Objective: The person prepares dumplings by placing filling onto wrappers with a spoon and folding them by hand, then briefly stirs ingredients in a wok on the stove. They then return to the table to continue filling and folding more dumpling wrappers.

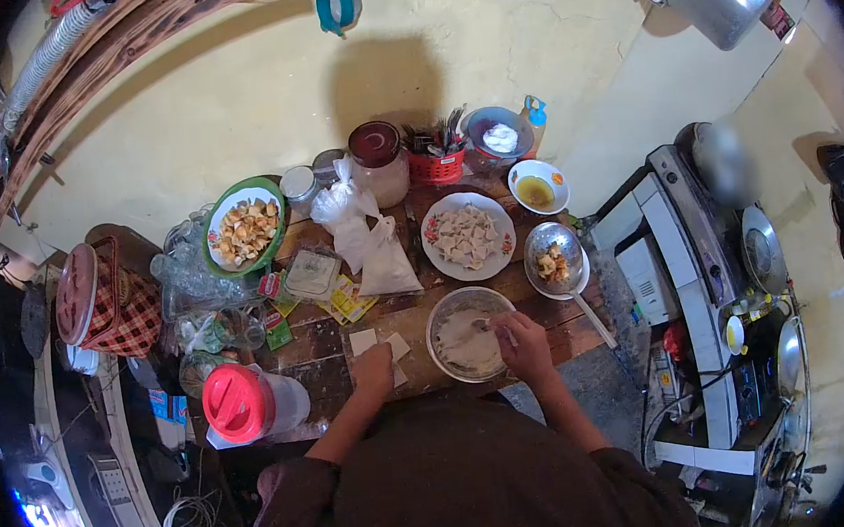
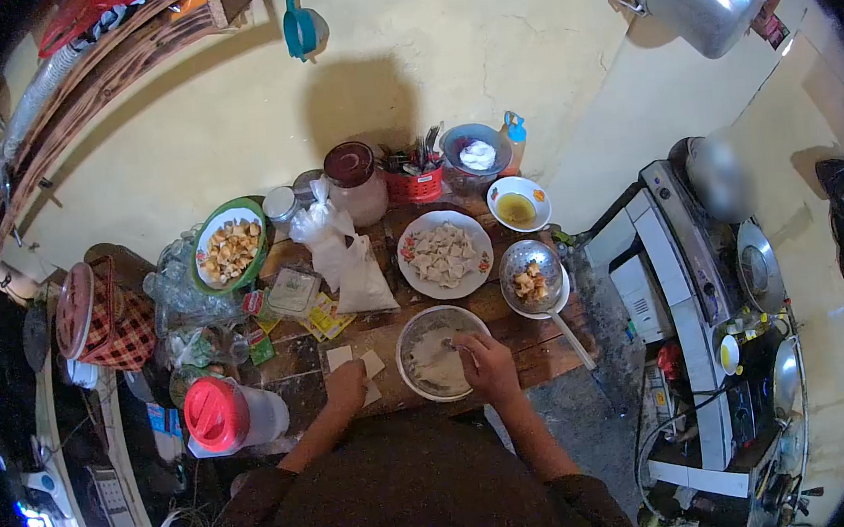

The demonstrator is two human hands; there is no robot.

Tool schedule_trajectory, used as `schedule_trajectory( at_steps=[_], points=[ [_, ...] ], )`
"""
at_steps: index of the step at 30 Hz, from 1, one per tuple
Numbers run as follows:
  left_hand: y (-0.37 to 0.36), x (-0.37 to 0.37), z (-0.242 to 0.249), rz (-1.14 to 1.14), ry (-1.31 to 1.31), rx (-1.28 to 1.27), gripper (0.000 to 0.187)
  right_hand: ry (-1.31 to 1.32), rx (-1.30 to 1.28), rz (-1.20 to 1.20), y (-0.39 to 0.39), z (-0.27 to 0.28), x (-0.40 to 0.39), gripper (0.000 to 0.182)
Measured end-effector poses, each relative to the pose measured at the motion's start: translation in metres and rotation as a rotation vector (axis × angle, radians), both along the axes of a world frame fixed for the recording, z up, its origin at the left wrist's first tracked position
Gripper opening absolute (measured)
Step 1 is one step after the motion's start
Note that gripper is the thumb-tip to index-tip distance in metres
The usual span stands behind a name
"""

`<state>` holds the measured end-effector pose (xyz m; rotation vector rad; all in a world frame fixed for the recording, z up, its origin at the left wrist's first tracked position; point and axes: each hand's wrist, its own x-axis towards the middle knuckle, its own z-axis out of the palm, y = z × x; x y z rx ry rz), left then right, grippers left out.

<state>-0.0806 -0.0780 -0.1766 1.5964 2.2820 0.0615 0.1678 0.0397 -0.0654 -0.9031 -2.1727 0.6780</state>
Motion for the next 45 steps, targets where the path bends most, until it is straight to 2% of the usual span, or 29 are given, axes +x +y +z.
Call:
schedule_trajectory(
  at_steps=[1, 2, 4, 7, 10, 16, 20, 22, 29, 32, 34, 37, 41, 45],
  points=[
    [-0.002, -0.001, -0.004, -0.007, 0.001, 0.106, 0.014, 0.062, 0.021, 0.0, -0.001, 0.007, 0.0, 0.014],
    [-0.003, -0.001, 0.001, -0.006, 0.0, 0.1, 0.014, 0.061, 0.015, 0.001, -0.002, 0.013, -0.001, 0.014],
    [-0.001, 0.0, 0.012, -0.012, -0.009, -0.013, 0.012, 0.153, 0.143, -0.067, -0.004, 0.023, -0.002, 0.013],
    [-0.003, -0.002, 0.001, 0.017, -0.017, -0.028, 0.013, 0.305, 0.16, -0.073, -0.003, 0.028, -0.003, 0.012],
    [0.001, -0.003, 0.0, 0.017, 0.014, -0.114, 0.014, 0.338, 0.186, -0.048, 0.0, 0.033, -0.005, 0.012],
    [0.0, -0.001, 0.017, 0.024, -0.02, -0.053, 0.014, 0.268, 0.168, -0.007, 0.001, 0.032, -0.009, 0.013],
    [0.001, -0.002, 0.01, 0.004, 0.011, -0.111, 0.016, 0.219, 0.129, -0.009, -0.003, 0.029, -0.007, 0.013],
    [-0.003, -0.003, 0.0, 0.019, -0.008, -0.023, 0.018, 0.22, 0.077, -0.031, -0.006, 0.027, -0.005, 0.013],
    [-0.003, -0.001, 0.011, 0.015, -0.012, 0.002, 0.018, 0.2, 0.104, -0.056, -0.012, 0.023, 0.002, 0.012],
    [-0.003, 0.002, 0.016, 0.047, -0.001, -0.08, 0.025, 0.204, 0.096, -0.064, -0.014, 0.022, 0.003, 0.01],
    [-0.006, 0.001, 0.014, 0.059, -0.027, 0.012, 0.033, 0.178, 0.088, -0.07, -0.016, 0.022, 0.005, 0.01],
    [-0.007, 0.003, 0.015, 0.16, -0.043, -0.033, 0.036, 0.171, 0.1, -0.059, -0.016, 0.02, 0.007, 0.011],
    [-0.007, 0.006, 0.02, 0.169, -0.034, -0.027, 0.037, 0.193, 0.009, -0.076, -0.019, 0.02, 0.009, 0.013],
    [-0.005, 0.007, 0.023, 0.179, 0.002, -0.054, 0.038, 0.202, 0.107, -0.076, -0.016, 0.02, 0.007, 0.009]
  ],
)
